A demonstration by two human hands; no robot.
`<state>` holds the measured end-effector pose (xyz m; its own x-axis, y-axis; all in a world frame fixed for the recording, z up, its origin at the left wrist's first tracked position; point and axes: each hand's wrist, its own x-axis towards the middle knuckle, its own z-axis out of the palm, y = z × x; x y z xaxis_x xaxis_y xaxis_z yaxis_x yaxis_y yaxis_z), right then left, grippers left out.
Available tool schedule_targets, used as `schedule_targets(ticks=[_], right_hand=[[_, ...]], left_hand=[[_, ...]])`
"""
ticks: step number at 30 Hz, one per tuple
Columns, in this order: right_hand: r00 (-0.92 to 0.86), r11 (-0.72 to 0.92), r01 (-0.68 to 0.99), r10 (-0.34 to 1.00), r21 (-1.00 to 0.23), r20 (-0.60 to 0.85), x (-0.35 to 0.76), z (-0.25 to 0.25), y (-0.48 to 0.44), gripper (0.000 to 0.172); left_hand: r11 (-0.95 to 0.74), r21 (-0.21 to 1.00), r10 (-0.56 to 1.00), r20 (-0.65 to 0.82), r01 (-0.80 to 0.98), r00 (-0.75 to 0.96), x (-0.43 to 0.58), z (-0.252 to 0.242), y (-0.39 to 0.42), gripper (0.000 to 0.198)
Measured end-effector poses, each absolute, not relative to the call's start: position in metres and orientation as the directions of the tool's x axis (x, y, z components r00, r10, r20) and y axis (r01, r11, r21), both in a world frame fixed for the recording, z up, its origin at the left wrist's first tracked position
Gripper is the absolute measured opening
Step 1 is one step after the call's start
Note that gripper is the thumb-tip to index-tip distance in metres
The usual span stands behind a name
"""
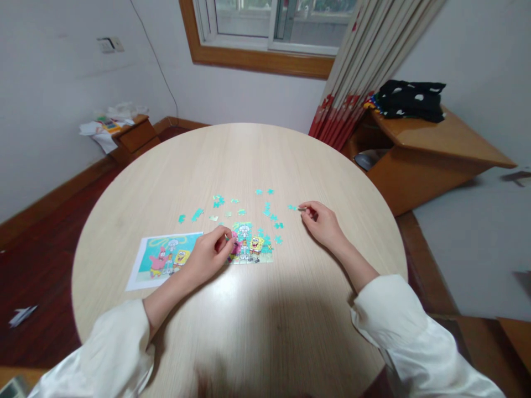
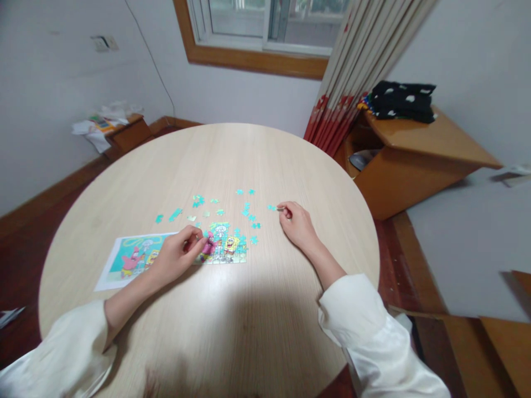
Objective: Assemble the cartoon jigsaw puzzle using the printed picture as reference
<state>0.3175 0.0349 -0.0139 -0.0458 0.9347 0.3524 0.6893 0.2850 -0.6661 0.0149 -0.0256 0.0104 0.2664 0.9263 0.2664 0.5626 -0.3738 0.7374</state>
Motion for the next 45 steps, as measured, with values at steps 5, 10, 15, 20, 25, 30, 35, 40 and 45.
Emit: schedule_targets(ticks=[5, 10, 15, 20, 25, 30, 35, 40, 45], right_hand=[[-0.047, 0.285, 0.685, 0.935, -0.670, 0.350, 0.317, -0.014, 0.035, 0.019], [-0.039, 0.283, 0.683, 0.935, -0.673, 0.353, 0.317, -0.014, 0.035, 0.019], [-0.042, 0.289, 0.682, 0.932, -0.672, 0.359, 0.317, -0.014, 0.035, 0.019], [-0.039, 0.290, 0.680, 0.931, -0.673, 0.362, 0.317, -0.014, 0.035, 0.020], [-0.037, 0.293, 0.678, 0.930, -0.674, 0.367, 0.317, -0.014, 0.035, 0.020], [-0.032, 0.291, 0.678, 0.929, -0.675, 0.369, 0.318, -0.016, 0.036, 0.020], [-0.032, 0.293, 0.670, 0.929, -0.682, 0.368, 0.319, -0.018, 0.037, 0.020], [-0.037, 0.296, 0.673, 0.929, -0.678, 0.369, 0.319, -0.019, 0.037, 0.021], [-0.034, 0.297, 0.687, 0.925, -0.663, 0.378, 0.319, -0.017, 0.037, 0.021]], left_hand=[[-0.339, 0.778, 0.938, 0.238, 0.528, 0.252, 0.015, 0.011, -0.025, 0.014], [-0.289, 0.830, 0.951, 0.194, 0.477, 0.238, 0.016, 0.013, -0.026, 0.017], [-0.292, 0.830, 0.952, 0.207, 0.475, 0.223, 0.018, 0.015, -0.027, 0.021], [-0.315, 0.798, 0.948, 0.233, 0.514, 0.219, 0.017, 0.016, -0.025, 0.025], [-0.341, 0.748, 0.939, 0.239, 0.569, 0.248, 0.016, 0.022, -0.024, 0.023], [-0.422, 0.656, 0.902, 0.233, 0.625, 0.364, 0.022, 0.036, -0.023, 0.020], [-0.470, 0.533, 0.876, 0.179, 0.703, 0.449, 0.028, 0.059, -0.015, 0.018], [-0.492, 0.317, 0.866, 0.080, 0.811, 0.494, 0.033, 0.087, -0.008, 0.024], [-0.462, 0.266, 0.885, 0.076, 0.846, 0.459, 0.035, 0.093, 0.007, 0.022]])
